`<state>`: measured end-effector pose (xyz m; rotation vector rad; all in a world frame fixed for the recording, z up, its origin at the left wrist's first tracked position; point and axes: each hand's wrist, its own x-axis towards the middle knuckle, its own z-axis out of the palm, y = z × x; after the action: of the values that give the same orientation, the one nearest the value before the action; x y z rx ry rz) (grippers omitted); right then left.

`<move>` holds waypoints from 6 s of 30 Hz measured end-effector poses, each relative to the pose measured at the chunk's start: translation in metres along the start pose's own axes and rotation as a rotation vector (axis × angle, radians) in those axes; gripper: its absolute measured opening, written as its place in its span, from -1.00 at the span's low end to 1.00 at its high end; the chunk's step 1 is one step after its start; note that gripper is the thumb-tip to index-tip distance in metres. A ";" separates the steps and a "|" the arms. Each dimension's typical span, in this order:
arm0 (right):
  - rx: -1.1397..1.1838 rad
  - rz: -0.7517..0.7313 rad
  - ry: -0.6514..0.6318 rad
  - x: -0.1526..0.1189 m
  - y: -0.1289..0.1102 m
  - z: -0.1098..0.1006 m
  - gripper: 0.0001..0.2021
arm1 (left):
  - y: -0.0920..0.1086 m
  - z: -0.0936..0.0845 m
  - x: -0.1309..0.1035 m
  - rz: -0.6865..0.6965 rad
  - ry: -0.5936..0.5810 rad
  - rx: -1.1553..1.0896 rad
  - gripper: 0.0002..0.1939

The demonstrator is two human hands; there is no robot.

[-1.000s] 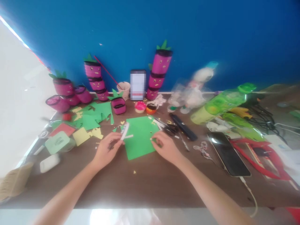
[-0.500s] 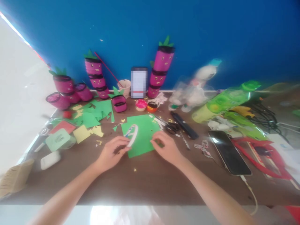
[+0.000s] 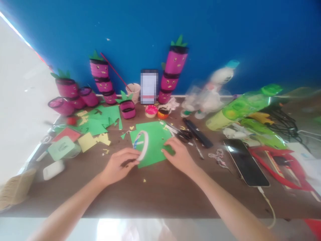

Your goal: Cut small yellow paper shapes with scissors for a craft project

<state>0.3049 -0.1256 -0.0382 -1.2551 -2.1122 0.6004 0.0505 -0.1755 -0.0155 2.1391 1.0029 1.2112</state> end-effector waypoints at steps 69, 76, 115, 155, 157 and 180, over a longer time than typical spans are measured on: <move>0.240 -0.323 0.113 -0.019 -0.045 0.011 -0.85 | 0.013 0.040 -0.003 -0.020 -0.124 0.306 -0.79; 0.226 -0.351 0.044 -0.023 -0.047 0.015 -0.85 | 0.014 0.042 -0.004 -0.028 -0.075 0.342 -0.88; -0.045 -0.200 -0.052 -0.019 -0.027 -0.033 -0.72 | 0.004 0.017 0.004 -0.618 0.137 -0.042 -0.80; -0.189 -0.263 -0.078 -0.018 -0.028 -0.023 -0.72 | 0.001 0.015 0.001 -0.550 0.177 0.067 -0.84; -0.169 -0.254 -0.034 -0.016 -0.027 -0.023 -0.72 | 0.004 0.013 0.003 -0.570 0.190 0.046 -0.83; 0.117 -0.243 0.006 -0.023 -0.037 -0.014 -0.77 | 0.004 0.016 0.003 -0.582 0.308 0.129 -0.85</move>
<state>0.3002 -0.1613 -0.0106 -0.9183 -2.1499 0.6012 0.0666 -0.1764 -0.0187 1.5853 1.7270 1.2095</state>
